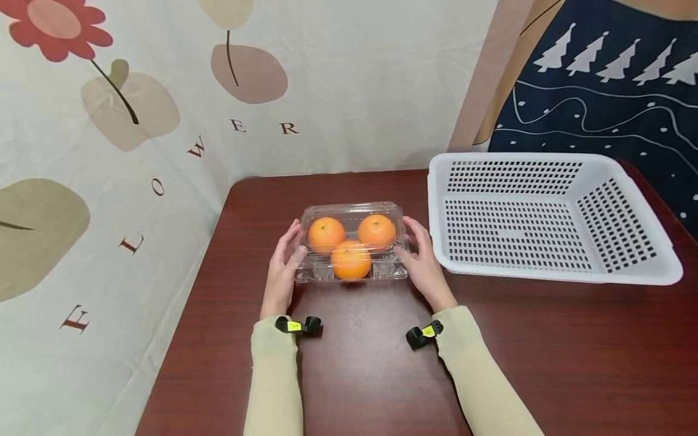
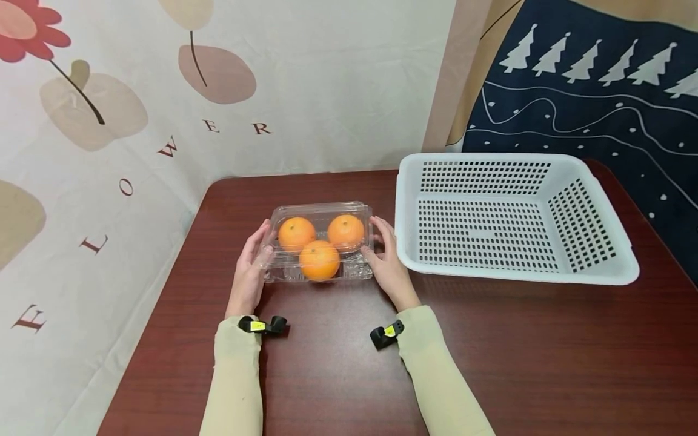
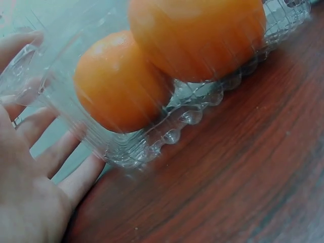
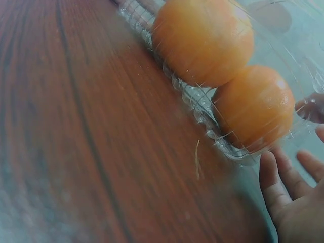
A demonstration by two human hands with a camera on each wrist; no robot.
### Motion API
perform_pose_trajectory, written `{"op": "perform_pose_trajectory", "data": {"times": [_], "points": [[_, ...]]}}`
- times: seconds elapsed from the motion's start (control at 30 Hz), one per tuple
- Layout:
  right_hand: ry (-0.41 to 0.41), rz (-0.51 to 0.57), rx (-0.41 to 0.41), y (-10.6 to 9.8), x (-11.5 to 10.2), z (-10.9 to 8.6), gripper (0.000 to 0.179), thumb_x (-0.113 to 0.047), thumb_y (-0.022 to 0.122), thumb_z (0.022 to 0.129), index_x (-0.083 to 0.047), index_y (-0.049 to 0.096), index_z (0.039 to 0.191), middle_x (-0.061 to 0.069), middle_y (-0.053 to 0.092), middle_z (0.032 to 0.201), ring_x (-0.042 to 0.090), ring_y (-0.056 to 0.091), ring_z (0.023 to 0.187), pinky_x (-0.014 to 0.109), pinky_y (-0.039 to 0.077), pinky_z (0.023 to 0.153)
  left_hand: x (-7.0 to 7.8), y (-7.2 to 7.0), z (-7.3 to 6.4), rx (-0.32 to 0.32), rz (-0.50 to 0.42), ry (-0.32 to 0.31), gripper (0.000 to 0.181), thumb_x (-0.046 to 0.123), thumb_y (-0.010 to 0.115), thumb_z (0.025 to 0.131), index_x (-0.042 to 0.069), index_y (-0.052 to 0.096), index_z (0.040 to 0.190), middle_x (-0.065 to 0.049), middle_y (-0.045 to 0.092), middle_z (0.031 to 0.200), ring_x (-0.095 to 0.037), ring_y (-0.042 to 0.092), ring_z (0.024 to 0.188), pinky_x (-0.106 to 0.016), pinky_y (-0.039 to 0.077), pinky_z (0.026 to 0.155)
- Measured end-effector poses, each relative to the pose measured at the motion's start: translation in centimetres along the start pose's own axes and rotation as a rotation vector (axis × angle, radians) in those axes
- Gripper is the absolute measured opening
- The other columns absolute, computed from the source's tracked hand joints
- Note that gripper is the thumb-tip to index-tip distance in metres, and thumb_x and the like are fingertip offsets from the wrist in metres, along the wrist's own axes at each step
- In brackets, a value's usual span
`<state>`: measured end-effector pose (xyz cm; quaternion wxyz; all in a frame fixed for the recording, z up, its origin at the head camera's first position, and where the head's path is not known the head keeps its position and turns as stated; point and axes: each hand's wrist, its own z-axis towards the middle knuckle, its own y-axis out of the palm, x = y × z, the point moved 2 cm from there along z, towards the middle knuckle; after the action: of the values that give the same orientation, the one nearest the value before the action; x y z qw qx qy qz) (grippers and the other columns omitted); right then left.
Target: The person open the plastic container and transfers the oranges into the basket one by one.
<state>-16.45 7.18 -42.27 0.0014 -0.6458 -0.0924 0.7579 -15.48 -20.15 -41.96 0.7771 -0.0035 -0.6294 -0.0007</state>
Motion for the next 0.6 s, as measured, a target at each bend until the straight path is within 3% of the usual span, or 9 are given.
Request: {"op": "perform_pose_trajectory", "data": {"times": [0.17, 0.33, 0.6], "points": [[-0.071, 0.021, -0.005, 0.0, 0.0, 0.2, 0.057, -0.007, 0.055, 0.087, -0.007, 0.029, 0.138, 0.003, 0.016, 0.147, 0.027, 0.033, 0.122, 0.047, 0.038, 0.087, 0.0, 0.0, 0.0, 0.005, -0.008, 0.007, 0.048, 0.002, 0.046, 0.09, 0.007, 0.035, 0.136, 0.001, 0.027, 0.144, -0.015, 0.029, 0.129, -0.036, 0.024, 0.104], [-0.071, 0.027, -0.007, 0.0, 0.1, 0.3, 0.056, -0.003, 0.054, 0.086, -0.008, 0.031, 0.137, 0.001, 0.019, 0.146, 0.024, 0.033, 0.123, 0.045, 0.04, 0.087, 0.0, 0.0, 0.0, 0.011, -0.034, 0.021, 0.048, 0.0, 0.045, 0.09, 0.007, 0.034, 0.136, 0.0, 0.029, 0.144, -0.015, 0.029, 0.129, -0.031, 0.025, 0.104], [-0.04, 0.016, -0.009, 0.0, 2.6, 0.9, 0.055, -0.014, 0.056, 0.087, -0.026, 0.034, 0.136, -0.014, 0.031, 0.139, 0.014, 0.037, 0.121, 0.036, 0.043, 0.084, -0.7, -0.6, 0.2, 0.023, -0.087, 0.028, 0.05, 0.005, 0.049, 0.09, 0.011, 0.035, 0.137, -0.001, 0.034, 0.141, -0.02, 0.031, 0.128, -0.027, 0.029, 0.102]]}}
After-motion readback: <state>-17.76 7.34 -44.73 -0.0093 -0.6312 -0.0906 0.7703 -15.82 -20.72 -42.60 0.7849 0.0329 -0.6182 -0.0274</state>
